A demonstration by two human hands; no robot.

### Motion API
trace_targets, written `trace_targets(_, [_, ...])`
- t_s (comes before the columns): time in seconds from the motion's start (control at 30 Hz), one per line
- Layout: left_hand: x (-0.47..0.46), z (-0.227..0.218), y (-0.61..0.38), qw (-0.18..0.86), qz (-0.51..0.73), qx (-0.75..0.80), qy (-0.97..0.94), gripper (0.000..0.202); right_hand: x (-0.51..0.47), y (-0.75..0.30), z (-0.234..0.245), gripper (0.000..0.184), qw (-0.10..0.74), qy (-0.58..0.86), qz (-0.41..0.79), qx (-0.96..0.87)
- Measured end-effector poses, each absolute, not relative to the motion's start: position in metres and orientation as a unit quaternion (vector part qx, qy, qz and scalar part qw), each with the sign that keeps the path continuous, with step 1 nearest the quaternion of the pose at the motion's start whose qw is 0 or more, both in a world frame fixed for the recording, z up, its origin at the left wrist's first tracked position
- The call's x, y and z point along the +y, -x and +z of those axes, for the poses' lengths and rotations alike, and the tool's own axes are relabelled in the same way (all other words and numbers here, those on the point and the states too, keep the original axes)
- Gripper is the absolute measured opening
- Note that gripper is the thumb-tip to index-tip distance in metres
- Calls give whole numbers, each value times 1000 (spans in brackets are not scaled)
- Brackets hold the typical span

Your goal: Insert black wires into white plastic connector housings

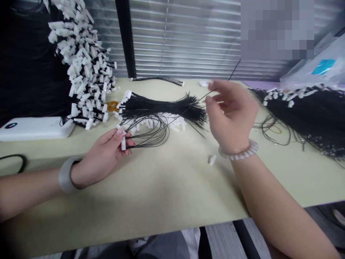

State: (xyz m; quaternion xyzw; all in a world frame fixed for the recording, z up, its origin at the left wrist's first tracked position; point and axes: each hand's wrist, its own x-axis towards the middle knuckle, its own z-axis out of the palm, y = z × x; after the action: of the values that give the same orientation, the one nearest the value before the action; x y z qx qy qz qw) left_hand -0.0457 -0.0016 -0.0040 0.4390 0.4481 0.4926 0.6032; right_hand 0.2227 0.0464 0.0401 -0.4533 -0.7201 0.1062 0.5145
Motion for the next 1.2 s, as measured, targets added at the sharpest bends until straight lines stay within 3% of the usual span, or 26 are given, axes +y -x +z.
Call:
trace_targets(0.1, [-2, -5, 46, 600, 487, 453, -444, 25, 48, -213, 42, 20, 675, 409, 111, -603])
trace_targets(0.23, [-2, -6, 46, 594, 470, 458, -465, 26, 45, -204, 43, 13, 708, 364, 196, -572])
trace_targets(0.37, [-3, -4, 46, 592, 447, 455, -492, 27, 36, -193, 38, 42, 626, 369, 286, -625])
trace_targets(0.53, [-8, 2, 45, 579, 398, 466, -538, 29, 15, -168, 30, 10, 445, 428, 240, -749])
trace_targets(0.67, [-10, 5, 44, 563, 373, 468, -570, 29, 6, -153, 27, 7, 361, 387, 153, -834])
trace_targets(1.2, [-11, 5, 45, 525, 335, 468, -628, 28, 2, -148, 26, 10, 305, 359, 117, -874])
